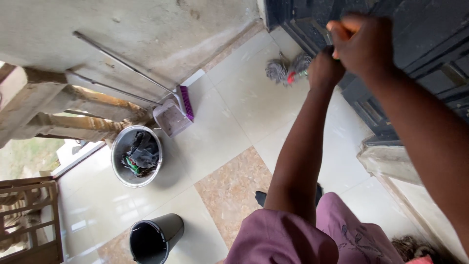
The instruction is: The person mops a tiled floor, moving a table and chair to reach the area underneath. They rinse the mop in a bucket of water and wring the mop head out by hand before continuing to mop.
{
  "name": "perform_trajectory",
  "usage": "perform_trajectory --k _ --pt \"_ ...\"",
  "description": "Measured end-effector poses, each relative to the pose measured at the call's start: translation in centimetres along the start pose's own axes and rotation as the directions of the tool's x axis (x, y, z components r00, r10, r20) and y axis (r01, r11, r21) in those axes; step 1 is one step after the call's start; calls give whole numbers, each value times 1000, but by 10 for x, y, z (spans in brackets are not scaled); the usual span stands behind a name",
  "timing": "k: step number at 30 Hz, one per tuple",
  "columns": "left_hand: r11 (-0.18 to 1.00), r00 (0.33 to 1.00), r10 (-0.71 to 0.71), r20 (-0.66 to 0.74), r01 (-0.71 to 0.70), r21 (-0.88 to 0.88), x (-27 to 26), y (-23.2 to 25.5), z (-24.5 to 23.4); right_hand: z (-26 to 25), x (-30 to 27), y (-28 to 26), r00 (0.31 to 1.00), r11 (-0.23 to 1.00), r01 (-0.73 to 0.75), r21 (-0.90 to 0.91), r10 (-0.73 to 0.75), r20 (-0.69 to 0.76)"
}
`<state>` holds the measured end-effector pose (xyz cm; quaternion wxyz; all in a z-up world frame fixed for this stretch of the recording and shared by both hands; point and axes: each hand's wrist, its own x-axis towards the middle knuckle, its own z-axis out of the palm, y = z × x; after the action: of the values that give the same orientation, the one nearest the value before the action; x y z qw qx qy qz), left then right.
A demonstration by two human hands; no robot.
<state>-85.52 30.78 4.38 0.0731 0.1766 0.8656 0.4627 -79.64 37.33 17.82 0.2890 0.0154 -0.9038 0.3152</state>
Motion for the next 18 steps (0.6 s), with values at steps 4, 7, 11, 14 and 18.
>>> perform_trajectory --k 4,7,11,14,18 --pt "995 996 -89 15 89 -40 -26 29 -42 -14 26 -39 992 990 -122 65 119 50" --pt "986 993 -120 -13 118 -119 -46 31 -70 -17 38 -85 964 947 -256 194 235 125" --pt "967 980 -198 27 199 -162 -85 7 -102 1 35 -134 933 904 -352 243 316 174" --pt "966 978 -207 17 208 -153 -119 -24 -131 32 25 -171 888 895 -425 138 383 253" --pt "947 959 -283 19 283 -154 -167 -70 -158 74 -1 -201 832 833 -508 220 408 375"
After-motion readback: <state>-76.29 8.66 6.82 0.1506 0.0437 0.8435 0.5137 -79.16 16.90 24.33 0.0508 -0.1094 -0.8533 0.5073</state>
